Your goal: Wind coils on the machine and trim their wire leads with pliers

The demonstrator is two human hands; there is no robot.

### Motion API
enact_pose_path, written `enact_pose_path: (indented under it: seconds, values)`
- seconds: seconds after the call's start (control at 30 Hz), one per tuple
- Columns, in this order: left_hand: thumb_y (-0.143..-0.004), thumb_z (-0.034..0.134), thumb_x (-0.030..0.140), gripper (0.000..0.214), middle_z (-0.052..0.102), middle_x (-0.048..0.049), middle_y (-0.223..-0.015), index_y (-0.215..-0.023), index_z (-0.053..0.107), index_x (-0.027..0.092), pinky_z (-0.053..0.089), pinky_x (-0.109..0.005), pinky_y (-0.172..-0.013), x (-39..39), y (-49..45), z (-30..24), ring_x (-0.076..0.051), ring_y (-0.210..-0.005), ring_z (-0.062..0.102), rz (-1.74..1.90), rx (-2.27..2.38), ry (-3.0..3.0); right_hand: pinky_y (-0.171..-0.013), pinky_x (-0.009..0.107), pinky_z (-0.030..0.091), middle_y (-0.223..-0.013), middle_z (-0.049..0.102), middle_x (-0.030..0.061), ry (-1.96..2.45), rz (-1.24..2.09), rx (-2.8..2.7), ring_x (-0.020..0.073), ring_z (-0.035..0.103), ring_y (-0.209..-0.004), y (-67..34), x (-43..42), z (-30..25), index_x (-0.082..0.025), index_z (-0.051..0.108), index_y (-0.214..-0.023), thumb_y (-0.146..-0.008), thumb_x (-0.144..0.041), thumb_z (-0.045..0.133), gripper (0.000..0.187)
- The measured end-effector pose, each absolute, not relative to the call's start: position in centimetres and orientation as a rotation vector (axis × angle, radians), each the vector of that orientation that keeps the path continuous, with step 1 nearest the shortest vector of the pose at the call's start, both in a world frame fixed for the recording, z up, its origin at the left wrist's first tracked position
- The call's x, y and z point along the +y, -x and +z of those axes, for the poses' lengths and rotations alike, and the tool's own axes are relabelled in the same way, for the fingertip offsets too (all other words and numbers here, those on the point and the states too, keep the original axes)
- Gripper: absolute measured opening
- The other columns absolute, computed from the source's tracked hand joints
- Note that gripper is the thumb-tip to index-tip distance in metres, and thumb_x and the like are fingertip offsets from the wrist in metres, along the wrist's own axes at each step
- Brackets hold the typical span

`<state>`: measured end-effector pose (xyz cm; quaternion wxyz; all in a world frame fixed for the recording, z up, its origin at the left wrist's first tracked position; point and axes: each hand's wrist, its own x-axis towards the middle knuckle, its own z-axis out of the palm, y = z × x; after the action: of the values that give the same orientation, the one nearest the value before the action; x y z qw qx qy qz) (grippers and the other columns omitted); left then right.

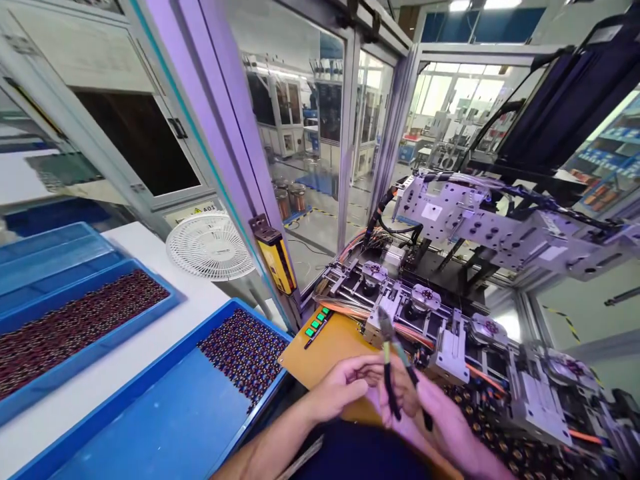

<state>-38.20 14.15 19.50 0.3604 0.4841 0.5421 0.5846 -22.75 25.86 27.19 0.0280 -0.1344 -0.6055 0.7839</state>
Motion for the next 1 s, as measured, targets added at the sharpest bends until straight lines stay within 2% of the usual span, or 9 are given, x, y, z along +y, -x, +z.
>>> enact_pose_path:
  seconds: [0.1, 0.17, 0.33, 0.43, 0.53, 0.7, 0.8, 0.9, 1.0]
  values:
    - [-0.087, 0.06, 0.051, 0.047, 0.074, -0.0161, -0.103, -0.116, 0.066, 0.015, 0.057, -0.042, -0.085, 13.7, 38.4, 15.9, -0.026, -0.093, 0.071, 1.504, 1.739, -1.249, -0.086, 0.041, 0.05, -0.113, 0.06, 0.0119, 0.369, 2.237, -1.898, 0.0252, 0.061, -0.093, 21.9, 29.3, 29.9, -0.025, 0.051, -0.131, -0.085, -0.067, 0.055, 0.063]
    - [-0.085, 0.064, 0.043, 0.038, 0.074, -0.0157, -0.094, -0.109, 0.068, 0.014, 0.058, -0.042, -0.079, 13.3, 38.4, 13.5, -0.026, -0.084, 0.07, 1.487, 1.959, -1.277, -0.08, 0.037, 0.051, -0.114, 0.058, 0.0105, 0.363, 2.179, -1.952, 0.0228, 0.061, -0.09, 21.8, 31.4, 31.5, -0.026, 0.048, -0.133, -0.087, -0.061, 0.057, 0.058]
    - [-0.088, 0.062, 0.035, 0.024, 0.074, -0.0101, -0.081, -0.1, 0.069, 0.016, 0.059, -0.035, -0.067, 13.0, 38.2, 9.3, -0.023, -0.071, 0.071, 1.422, 2.254, -1.451, -0.058, 0.024, 0.048, -0.086, 0.059, 0.0045, 0.526, 2.06, -2.219, 0.0142, 0.057, -0.068, 24.1, 35.8, 34.5, -0.02, 0.053, -0.119, -0.094, -0.045, 0.056, 0.035]
    - [-0.09, 0.059, 0.04, 0.027, 0.075, -0.0102, -0.084, -0.098, 0.069, 0.017, 0.06, -0.035, -0.068, 13.1, 38.3, 8.5, -0.024, -0.075, 0.073, 1.404, 2.326, -1.577, -0.062, 0.024, 0.052, -0.093, 0.06, 0.0039, 0.605, 2.043, -2.304, 0.0134, 0.061, -0.069, 26.7, 38.1, 35.7, -0.022, 0.05, -0.123, -0.088, -0.043, 0.066, 0.044]
    - [-0.095, 0.047, 0.041, 0.033, 0.074, -0.0109, -0.082, -0.097, 0.067, 0.015, 0.06, -0.033, -0.066, 13.1, 38.7, 8.4, -0.023, -0.075, 0.072, 1.404, 2.35, -1.686, -0.064, 0.026, 0.056, -0.099, 0.061, 0.005, 0.647, 2.119, -2.279, 0.0148, 0.064, -0.073, 29.8, 40.0, 36.5, -0.02, 0.054, -0.116, -0.081, -0.041, 0.073, 0.046]
    - [-0.099, 0.035, 0.035, 0.044, 0.062, -0.0063, -0.057, -0.063, 0.055, 0.019, 0.05, -0.027, -0.047, 13.3, 39.5, 8.7, -0.017, -0.049, 0.061, 1.385, 2.381, -1.818, -0.04, 0.021, 0.045, -0.082, 0.064, 0.0033, 0.794, 2.237, -2.38, 0.0111, 0.057, -0.05, 35.5, 42.4, 36.9, -0.017, 0.055, -0.114, -0.078, -0.038, 0.071, 0.044]
    - [-0.097, 0.036, 0.025, 0.04, 0.058, -0.0038, -0.053, -0.06, 0.051, 0.02, 0.047, -0.026, -0.045, 13.5, 39.6, 8.8, -0.015, -0.046, 0.057, 1.367, 2.403, -1.842, -0.033, 0.02, 0.04, -0.081, 0.065, 0.0015, 0.939, 2.189, -2.488, 0.0098, 0.055, -0.043, 38.4, 43.2, 36.8, -0.019, 0.056, -0.116, -0.073, -0.032, 0.07, 0.047]
    - [-0.093, 0.042, 0.011, 0.032, 0.058, -0.002, -0.054, -0.063, 0.05, 0.02, 0.046, -0.024, -0.046, 13.9, 39.7, 8.9, -0.014, -0.046, 0.057, 1.357, 2.42, -1.822, -0.038, 0.02, 0.048, -0.072, 0.066, 0.0012, 1.094, 2.13, -2.638, 0.0119, 0.059, -0.046, 40.5, 43.4, 36.6, -0.016, 0.06, -0.106, -0.069, -0.028, 0.067, 0.04]
    - [-0.089, 0.052, 0.008, 0.025, 0.058, -0.0001, -0.055, -0.067, 0.05, 0.02, 0.046, -0.023, -0.046, 14.1, 39.6, 8.8, -0.012, -0.046, 0.058, 1.378, 2.414, -1.8, -0.044, 0.021, 0.055, -0.066, 0.066, 0.0019, 1.239, 2.11, -2.722, 0.0151, 0.065, -0.053, 41.9, 43.2, 36.3, -0.016, 0.062, -0.093, -0.065, -0.026, 0.066, 0.03]
